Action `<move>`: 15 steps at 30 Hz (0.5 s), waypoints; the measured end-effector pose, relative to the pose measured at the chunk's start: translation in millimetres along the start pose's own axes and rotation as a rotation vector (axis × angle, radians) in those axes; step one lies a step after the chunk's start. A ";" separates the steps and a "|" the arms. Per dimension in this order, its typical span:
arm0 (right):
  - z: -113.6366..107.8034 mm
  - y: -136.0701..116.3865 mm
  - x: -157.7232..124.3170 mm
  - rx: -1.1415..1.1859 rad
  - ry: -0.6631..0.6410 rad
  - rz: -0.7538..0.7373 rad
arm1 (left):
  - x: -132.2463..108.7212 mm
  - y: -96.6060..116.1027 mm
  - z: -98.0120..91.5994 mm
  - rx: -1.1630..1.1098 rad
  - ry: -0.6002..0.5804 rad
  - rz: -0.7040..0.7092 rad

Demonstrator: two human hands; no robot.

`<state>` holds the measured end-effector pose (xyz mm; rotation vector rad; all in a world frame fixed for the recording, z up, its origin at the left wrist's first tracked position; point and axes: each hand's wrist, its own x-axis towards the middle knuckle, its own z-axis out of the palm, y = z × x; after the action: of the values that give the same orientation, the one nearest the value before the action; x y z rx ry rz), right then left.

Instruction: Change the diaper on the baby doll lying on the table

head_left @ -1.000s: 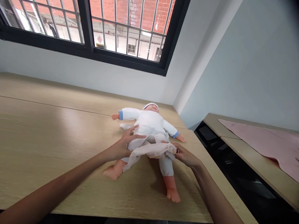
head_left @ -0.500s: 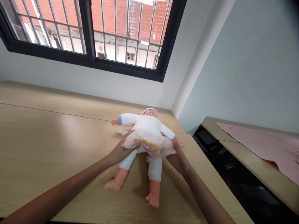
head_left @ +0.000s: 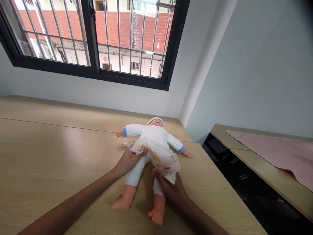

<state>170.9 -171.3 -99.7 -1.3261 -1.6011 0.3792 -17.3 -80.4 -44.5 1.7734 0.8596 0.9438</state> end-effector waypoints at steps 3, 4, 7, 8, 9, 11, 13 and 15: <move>-9.1 -2.0 7.7 0.125 0.056 0.092 | -1.7 -2.4 -4.0 0.023 0.022 0.030; -13.3 -2.5 11.5 0.152 0.064 0.128 | -1.2 -2.6 -5.7 0.055 0.034 0.054; -24.4 -3.9 27.3 0.184 0.102 0.229 | 7.2 -0.5 -10.5 0.193 0.066 0.129; -27.0 -4.4 34.3 0.194 0.114 0.249 | 12.4 0.6 -11.9 0.214 0.074 0.135; -28.9 -4.9 42.0 0.207 0.123 0.259 | 18.6 1.4 -13.1 0.213 0.081 0.122; -31.2 -5.3 59.4 0.238 0.140 0.256 | 32.6 1.8 -15.9 0.153 0.067 0.046; -32.1 -3.6 77.5 0.256 0.164 0.245 | 45.8 0.0 -19.3 0.070 0.000 -0.047; -32.2 2.1 94.2 0.256 0.178 0.243 | 55.6 -4.3 -23.3 0.003 -0.088 -0.103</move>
<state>206.1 -98.9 -41.2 -1.3185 -1.2042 0.5770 -12.6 -22.1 -29.1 1.7429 0.8877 0.7925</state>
